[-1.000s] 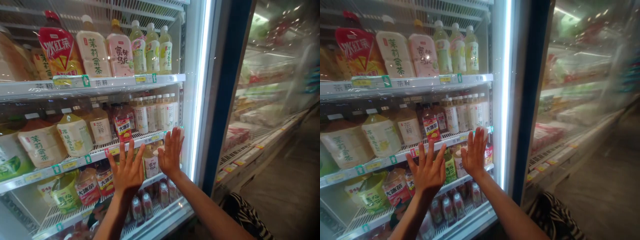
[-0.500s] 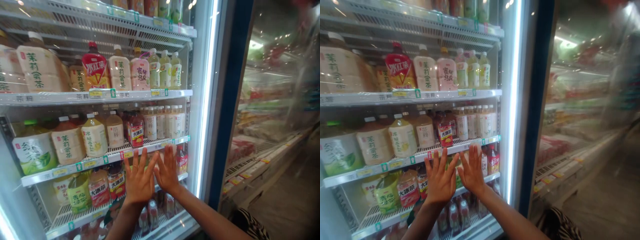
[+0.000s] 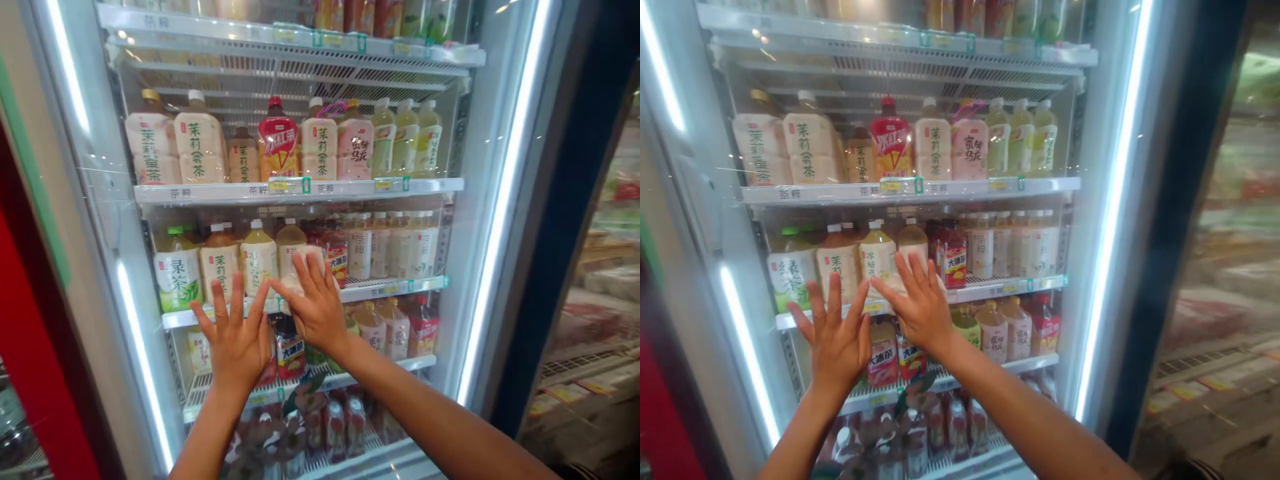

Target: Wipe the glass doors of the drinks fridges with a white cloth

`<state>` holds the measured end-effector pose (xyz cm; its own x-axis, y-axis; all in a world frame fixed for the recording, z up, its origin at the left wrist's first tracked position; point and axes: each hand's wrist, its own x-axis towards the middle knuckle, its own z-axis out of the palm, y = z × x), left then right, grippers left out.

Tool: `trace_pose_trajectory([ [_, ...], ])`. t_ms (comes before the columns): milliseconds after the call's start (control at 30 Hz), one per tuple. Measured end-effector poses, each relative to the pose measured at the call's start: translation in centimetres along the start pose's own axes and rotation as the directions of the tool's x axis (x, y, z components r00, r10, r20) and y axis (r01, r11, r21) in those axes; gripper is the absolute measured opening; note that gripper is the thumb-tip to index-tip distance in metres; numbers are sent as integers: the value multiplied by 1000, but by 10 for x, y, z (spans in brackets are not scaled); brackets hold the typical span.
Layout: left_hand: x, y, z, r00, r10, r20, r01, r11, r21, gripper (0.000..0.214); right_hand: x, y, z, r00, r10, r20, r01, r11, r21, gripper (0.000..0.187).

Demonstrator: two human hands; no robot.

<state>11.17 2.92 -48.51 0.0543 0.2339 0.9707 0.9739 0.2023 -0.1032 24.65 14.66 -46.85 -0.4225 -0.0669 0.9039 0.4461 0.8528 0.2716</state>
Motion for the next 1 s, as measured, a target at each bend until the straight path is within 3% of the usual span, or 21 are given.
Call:
trace_pose_trajectory([
  [133, -24, -29, -9, 985, -169, -18, 169, 986, 9, 74, 29, -38, 17, 996, 68, -61, -68, 998, 2, 81],
  [267, -39, -48, -16, 977, -213, 9, 213, 977, -1, 72, 25, -74, 34, 992, -128, -2, 128, 992, -20, 75],
  [367, -37, -56, -21, 976, -219, 12, 219, 975, -20, 70, 39, -84, 38, 990, -140, 2, 140, 990, -27, 73],
  [467, -32, -51, -27, 975, -221, -14, 219, 973, -69, 70, 51, -90, 41, 997, -67, -45, 66, 997, -25, 73],
  [633, -25, -24, -32, 996, -83, -43, 66, 950, -305, 70, 36, -101, 47, 987, -162, 22, 161, 986, 30, 69],
  [733, -8, -12, -22, 995, -64, -74, 26, 903, -430, 73, 33, -85, 36, 997, -68, 35, 64, 991, 116, 83],
  [800, 9, -6, -10, 997, -30, -65, 0, 906, -424, 72, 30, -62, 19, 999, -43, -10, 44, 979, 199, 94],
  [933, 35, 11, 15, 983, 185, -10, -184, 965, -187, 67, -4, 8, -21, 993, -106, -50, 115, 967, 227, 95],
  [1000, 45, 20, 22, 966, 258, -2, -258, 962, -89, 70, -27, 51, -37, 999, -21, -40, 25, 993, 116, 90],
])
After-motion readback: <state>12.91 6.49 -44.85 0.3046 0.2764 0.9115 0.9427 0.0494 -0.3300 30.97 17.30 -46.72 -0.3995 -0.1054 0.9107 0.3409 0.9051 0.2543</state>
